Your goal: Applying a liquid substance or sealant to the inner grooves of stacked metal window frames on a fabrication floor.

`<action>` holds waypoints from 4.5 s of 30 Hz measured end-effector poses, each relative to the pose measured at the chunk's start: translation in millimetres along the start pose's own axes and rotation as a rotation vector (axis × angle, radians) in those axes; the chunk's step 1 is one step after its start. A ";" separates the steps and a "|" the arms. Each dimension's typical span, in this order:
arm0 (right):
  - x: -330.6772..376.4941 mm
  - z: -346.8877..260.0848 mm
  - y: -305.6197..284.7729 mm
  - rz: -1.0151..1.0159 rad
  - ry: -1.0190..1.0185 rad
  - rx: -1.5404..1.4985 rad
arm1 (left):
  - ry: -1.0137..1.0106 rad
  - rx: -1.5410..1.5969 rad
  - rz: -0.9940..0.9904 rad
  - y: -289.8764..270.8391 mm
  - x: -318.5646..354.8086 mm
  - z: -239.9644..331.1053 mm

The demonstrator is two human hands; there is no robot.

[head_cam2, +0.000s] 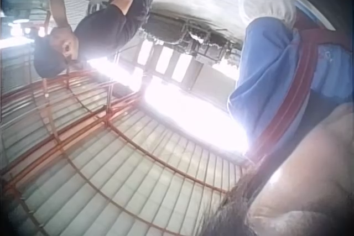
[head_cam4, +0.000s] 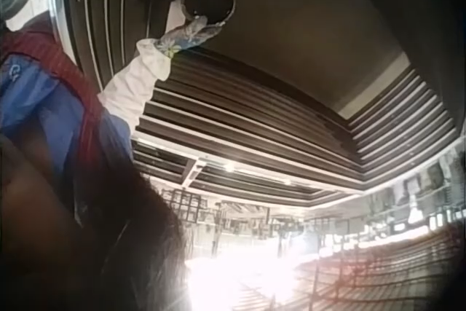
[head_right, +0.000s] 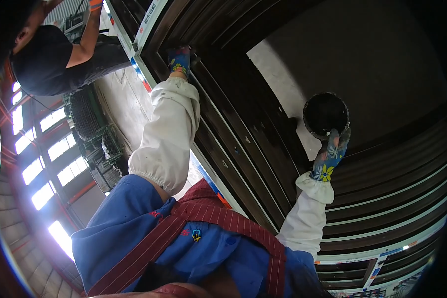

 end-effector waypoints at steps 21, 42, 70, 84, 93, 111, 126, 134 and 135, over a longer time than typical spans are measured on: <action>0.9 -2.9 17.0 0.012 0.027 -0.185 | 1.015 0.054 -0.851 31.1 296.0 200.9; 80.7 -51.6 -14.2 0.122 0.165 -0.495 | 1.198 0.004 -0.755 -59.4 301.4 153.6; 394.9 -252.3 250.2 -0.440 0.184 -0.551 | 0.969 0.579 -0.561 -417.9 196.6 -112.7; 368.6 -256.0 233.9 -0.180 0.206 -0.577 | 1.334 0.269 -0.508 -386.2 274.0 -21.0; 298.5 -266.4 182.7 -0.062 0.043 -0.492 | 1.456 0.174 -0.416 -335.0 288.2 43.5; 253.4 -256.8 185.4 -0.025 0.029 -0.560 | 1.470 -0.010 -0.516 -331.3 270.4 85.6; 239.2 -239.3 191.7 0.039 0.115 -0.600 | 1.449 0.032 -0.542 -317.5 260.3 87.7; 243.8 -258.1 197.6 -0.015 0.094 -0.638 | 1.416 -0.009 -0.543 -324.3 258.3 89.0; 245.0 -261.1 198.6 -0.019 0.094 -0.636 | 1.413 -0.007 -0.540 -324.3 257.5 88.2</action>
Point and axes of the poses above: each hand's wrist, its own x-axis away from the middle knuckle, its own y-axis out of the palm, z = x × y, the point moved 6 cm from there along -x, towards the middle knuckle, and after that the axes turned 1 degree about x, right-handed, at the moved point
